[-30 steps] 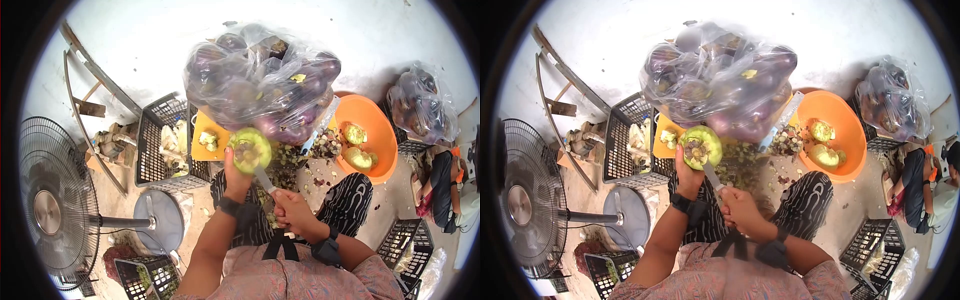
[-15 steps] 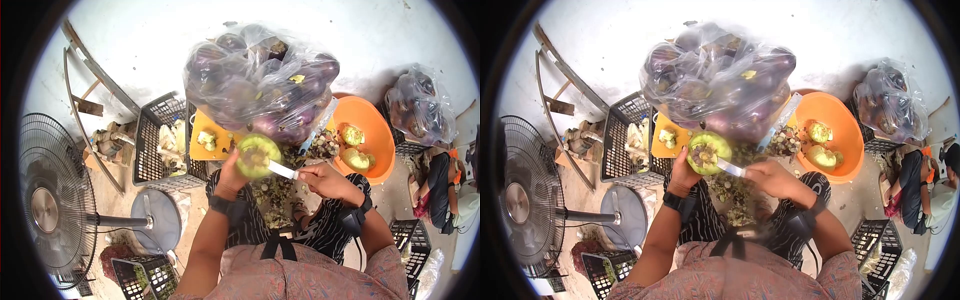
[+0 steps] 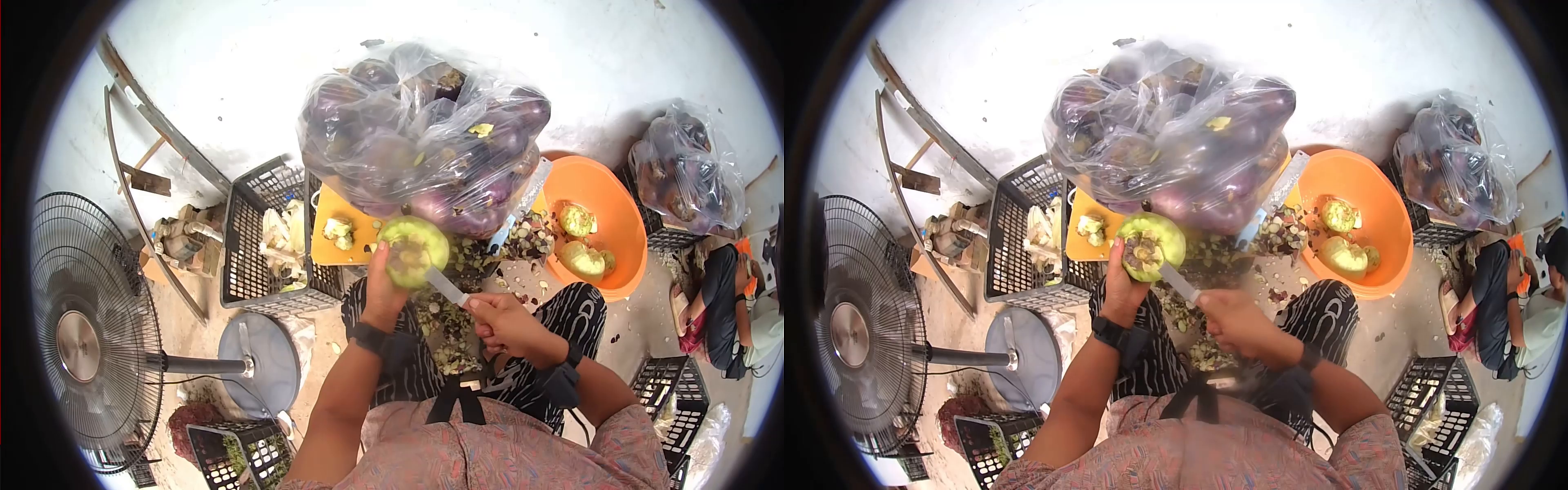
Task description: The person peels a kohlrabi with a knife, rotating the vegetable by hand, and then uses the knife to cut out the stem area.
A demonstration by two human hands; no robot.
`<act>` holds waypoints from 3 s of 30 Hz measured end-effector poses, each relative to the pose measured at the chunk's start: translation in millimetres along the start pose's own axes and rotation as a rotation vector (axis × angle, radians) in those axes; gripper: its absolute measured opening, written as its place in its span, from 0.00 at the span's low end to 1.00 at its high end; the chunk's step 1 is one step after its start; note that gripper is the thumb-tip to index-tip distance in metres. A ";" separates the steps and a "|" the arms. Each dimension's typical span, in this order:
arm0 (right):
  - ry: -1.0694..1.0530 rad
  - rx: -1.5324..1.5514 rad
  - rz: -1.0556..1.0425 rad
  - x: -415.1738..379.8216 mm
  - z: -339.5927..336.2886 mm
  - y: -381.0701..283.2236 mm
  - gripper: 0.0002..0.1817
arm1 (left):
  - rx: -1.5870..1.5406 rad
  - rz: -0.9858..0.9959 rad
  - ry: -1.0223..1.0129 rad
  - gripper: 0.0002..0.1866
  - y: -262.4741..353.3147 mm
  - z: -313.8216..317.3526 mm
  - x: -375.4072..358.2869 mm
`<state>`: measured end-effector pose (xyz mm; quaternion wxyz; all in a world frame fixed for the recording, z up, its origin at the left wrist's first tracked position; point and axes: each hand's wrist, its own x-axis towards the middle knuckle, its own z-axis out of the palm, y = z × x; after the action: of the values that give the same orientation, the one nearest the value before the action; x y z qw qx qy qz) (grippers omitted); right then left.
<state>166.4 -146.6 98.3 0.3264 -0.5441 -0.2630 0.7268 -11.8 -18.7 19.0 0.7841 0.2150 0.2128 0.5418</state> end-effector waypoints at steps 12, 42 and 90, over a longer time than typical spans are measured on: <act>0.018 0.263 -0.036 9.7 31.1 25.8 0.15 | 0.024 0.069 0.020 0.25 -5.9 -3.9 4.1; 0.019 0.493 0.043 -1.8 41.6 33.1 0.16 | -0.037 0.092 0.008 0.15 -7.9 -4.1 5.7; 0.072 0.658 -0.128 12.0 91.1 38.6 0.17 | 0.160 0.146 -0.023 0.22 -7.3 -14.3 -2.0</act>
<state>69.2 -164.9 86.9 0.5386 -0.4175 -0.0362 0.7310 -15.0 -21.4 3.3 0.7254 0.2980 0.2302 0.5762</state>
